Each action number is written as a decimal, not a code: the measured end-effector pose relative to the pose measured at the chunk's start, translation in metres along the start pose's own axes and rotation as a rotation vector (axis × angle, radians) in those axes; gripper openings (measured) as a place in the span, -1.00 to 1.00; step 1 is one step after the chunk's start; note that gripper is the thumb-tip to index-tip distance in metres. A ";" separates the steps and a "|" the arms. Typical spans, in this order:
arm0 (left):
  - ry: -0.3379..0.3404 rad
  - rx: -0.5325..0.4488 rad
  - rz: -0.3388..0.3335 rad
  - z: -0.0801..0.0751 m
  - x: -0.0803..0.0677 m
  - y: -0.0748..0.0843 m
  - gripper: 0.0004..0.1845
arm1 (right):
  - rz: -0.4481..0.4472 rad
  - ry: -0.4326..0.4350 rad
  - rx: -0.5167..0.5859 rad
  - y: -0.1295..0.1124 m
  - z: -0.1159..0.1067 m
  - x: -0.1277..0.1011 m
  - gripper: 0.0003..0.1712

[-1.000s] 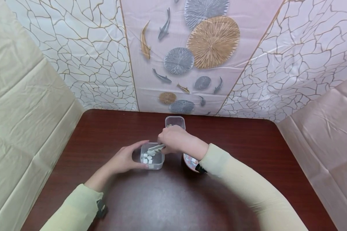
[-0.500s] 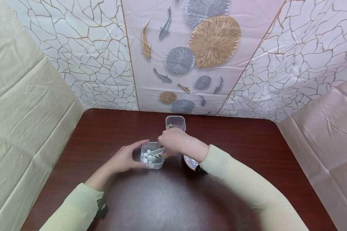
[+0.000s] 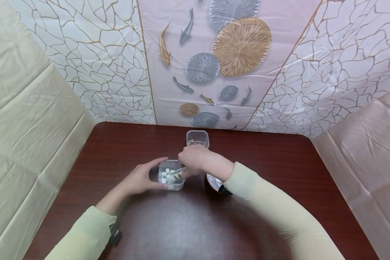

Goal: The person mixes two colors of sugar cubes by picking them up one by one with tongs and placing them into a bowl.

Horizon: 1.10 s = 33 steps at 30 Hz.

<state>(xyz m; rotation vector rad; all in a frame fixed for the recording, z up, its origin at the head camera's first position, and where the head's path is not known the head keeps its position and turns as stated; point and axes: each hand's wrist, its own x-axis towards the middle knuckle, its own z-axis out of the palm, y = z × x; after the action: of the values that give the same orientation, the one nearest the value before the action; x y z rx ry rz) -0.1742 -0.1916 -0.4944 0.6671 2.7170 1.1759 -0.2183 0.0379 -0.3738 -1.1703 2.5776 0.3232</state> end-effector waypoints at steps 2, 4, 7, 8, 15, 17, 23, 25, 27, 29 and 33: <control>0.001 -0.001 0.004 0.000 0.000 0.000 0.06 | 0.004 -0.003 0.005 -0.002 -0.001 0.000 -0.66; 0.003 0.000 0.005 0.000 0.000 -0.001 0.06 | 0.008 -0.006 0.002 -0.004 -0.001 0.001 -0.67; 0.007 -0.003 0.007 0.000 0.000 -0.001 0.06 | 0.006 -0.015 0.001 -0.006 -0.004 0.002 -0.68; 0.007 -0.003 0.008 0.000 0.000 -0.001 0.06 | 0.005 -0.020 -0.001 -0.007 -0.005 0.002 -0.68; 0.016 -0.007 0.011 0.001 -0.001 -0.001 0.05 | 0.015 -0.049 -0.016 -0.009 -0.006 0.001 -0.70; 0.018 -0.003 0.011 0.000 -0.002 -0.001 0.05 | 0.003 -0.044 -0.014 -0.009 -0.006 0.002 -0.71; 0.004 -0.001 -0.007 0.001 -0.002 -0.001 0.05 | 0.004 -0.063 0.005 -0.008 -0.004 0.006 -0.69; 0.005 -0.001 -0.009 0.001 -0.001 -0.001 0.05 | 0.006 -0.060 0.005 -0.007 -0.004 0.006 -0.68; 0.008 0.000 -0.007 0.001 -0.001 -0.001 0.05 | 0.001 -0.050 0.001 -0.006 -0.004 0.006 -0.68; 0.010 0.001 -0.003 0.001 -0.001 -0.001 0.04 | -0.010 -0.041 -0.001 -0.006 -0.004 0.006 -0.69; 0.012 0.002 0.003 0.001 0.000 -0.001 0.05 | -0.031 -0.021 0.006 -0.005 -0.004 0.004 -0.70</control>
<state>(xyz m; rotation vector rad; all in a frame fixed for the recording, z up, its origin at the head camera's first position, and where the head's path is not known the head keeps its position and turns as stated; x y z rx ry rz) -0.1742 -0.1918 -0.4961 0.6668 2.7278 1.1819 -0.2179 0.0311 -0.3722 -1.1978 2.5381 0.3183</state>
